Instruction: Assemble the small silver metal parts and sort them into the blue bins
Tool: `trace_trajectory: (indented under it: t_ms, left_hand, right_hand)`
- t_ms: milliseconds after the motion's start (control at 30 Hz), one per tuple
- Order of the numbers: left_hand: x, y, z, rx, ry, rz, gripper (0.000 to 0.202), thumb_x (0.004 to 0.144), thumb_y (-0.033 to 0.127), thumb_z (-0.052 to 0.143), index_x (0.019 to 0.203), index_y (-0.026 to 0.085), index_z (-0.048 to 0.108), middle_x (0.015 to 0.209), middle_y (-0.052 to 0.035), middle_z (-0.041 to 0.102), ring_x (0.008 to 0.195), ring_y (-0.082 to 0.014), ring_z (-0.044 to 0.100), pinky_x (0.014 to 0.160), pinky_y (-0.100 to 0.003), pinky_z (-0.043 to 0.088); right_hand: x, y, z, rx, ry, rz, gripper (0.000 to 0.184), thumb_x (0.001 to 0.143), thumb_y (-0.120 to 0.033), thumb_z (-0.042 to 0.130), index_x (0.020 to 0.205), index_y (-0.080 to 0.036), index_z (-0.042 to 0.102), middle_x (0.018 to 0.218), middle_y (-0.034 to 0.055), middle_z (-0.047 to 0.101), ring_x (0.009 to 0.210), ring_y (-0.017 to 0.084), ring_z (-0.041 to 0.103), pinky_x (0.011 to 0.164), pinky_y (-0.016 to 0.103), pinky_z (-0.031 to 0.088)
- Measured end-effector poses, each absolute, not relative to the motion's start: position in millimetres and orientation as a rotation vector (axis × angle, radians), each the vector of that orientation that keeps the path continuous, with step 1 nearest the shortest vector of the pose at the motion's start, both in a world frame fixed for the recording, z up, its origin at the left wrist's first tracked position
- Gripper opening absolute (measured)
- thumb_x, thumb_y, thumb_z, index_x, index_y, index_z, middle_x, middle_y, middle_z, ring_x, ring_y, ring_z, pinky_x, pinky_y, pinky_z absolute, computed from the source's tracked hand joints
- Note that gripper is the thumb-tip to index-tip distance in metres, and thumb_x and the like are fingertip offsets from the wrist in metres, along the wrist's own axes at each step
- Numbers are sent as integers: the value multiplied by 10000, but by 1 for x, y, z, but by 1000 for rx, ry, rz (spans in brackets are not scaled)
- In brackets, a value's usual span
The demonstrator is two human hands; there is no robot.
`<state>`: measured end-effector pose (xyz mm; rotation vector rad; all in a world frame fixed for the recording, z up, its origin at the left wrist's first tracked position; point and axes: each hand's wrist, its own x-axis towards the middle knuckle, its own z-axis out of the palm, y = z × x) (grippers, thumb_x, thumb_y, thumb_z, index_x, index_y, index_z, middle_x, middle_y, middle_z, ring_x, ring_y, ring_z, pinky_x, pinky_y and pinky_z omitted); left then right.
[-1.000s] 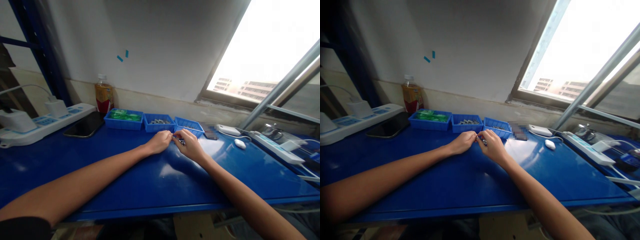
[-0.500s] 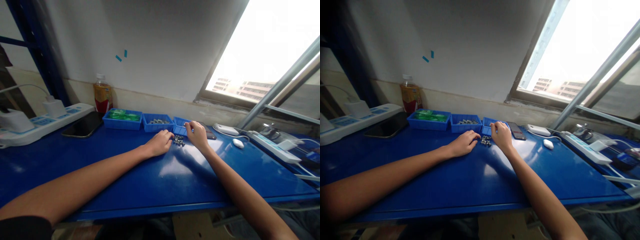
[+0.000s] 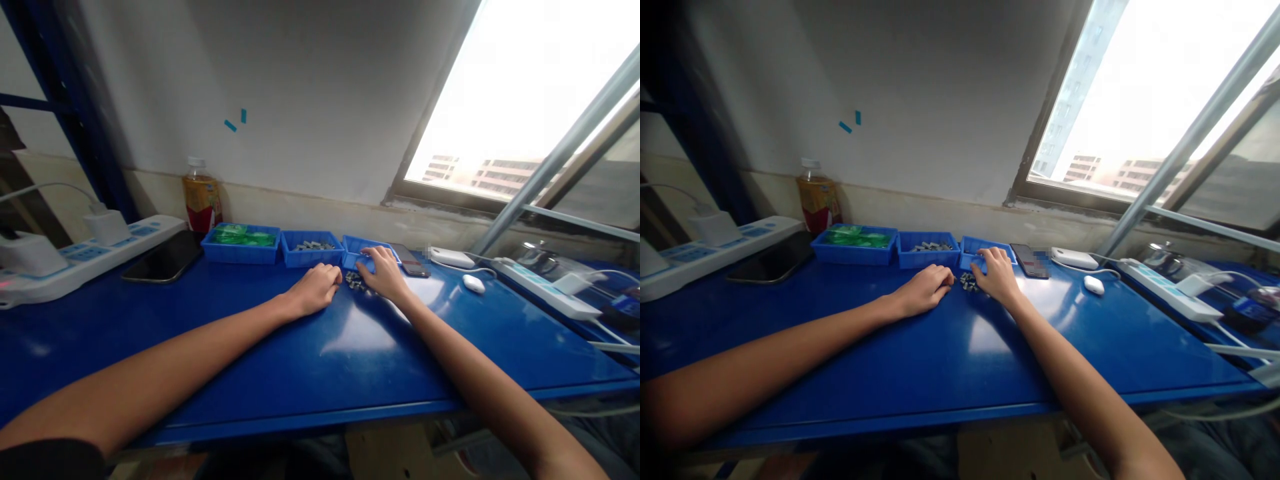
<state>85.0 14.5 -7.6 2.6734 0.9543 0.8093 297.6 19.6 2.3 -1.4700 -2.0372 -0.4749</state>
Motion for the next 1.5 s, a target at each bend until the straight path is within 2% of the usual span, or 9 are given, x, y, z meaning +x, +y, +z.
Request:
trace_trajectory:
  t_ms: [200,433,567,633,700,800,1100,1267,1500]
  left_hand:
    - [82,21,-4,2156,987,969,227,850,365,514,820,149,577,753,-29,644,681,-150,572,632,-250,424]
    - [80,18,1,2138,954,969,428,862,540,434,726,153,554,664,-7,614,614,-136,530,569,-240,360]
    - [81,17,1,2178,940,959,453,922,488,328,743,155,576,681,-19,620,639,-146,559,621,-256,410]
    - [82,19,-2,2231,944,984,401,943,397,314,835,150,611,803,-48,650,765,-167,601,736,-279,454]
    - [85,20,-6,2363,934,985,292,922,283,378,998,141,621,1004,-88,643,943,-189,598,879,-305,447]
    - [87,18,-10,2647,860,854,334,877,167,434,1179,139,574,1187,-117,582,1061,-213,553,970,-341,414]
    - [85,16,-14,2690,1157,819,345,866,222,473,1190,120,537,1160,-141,529,1050,-250,546,948,-367,431]
    - [83,19,-8,2588,1313,729,201,840,185,470,980,143,607,977,-111,593,927,-249,584,861,-368,459]
    - [84,14,-5,2492,978,860,82,821,152,476,849,155,553,866,-74,617,807,-192,590,749,-298,461]
  right_hand:
    - [269,-17,18,-1221,-2156,-340,229,824,-354,585,999,-207,583,874,54,629,873,230,544,812,367,395]
    - [250,-25,11,-1167,-2194,-274,129,857,-322,538,853,-197,569,752,39,591,736,191,533,715,319,396]
    - [253,-20,14,-1139,-2173,-264,170,857,-303,524,721,-202,544,698,25,586,689,171,528,690,295,400]
    - [260,-12,20,-1199,-2090,-325,203,863,-316,513,701,-201,549,695,29,598,700,176,540,706,299,404]
    - [272,-1,26,-1308,-1951,-426,217,872,-346,501,741,-193,583,716,45,617,734,195,554,732,314,408]
    - [293,15,28,-1480,-1789,-531,264,865,-399,506,918,-169,623,778,76,651,809,242,568,762,353,414]
    - [288,-4,20,-1290,-1995,-332,231,857,-369,523,934,-186,641,731,35,627,773,204,562,747,319,427]
    - [271,-16,19,-1252,-2198,-128,200,851,-347,540,958,-207,634,730,22,625,735,184,570,718,315,435]
    - [266,-16,10,-1213,-2318,-103,182,826,-307,589,974,-202,595,747,23,608,751,187,547,693,301,427]
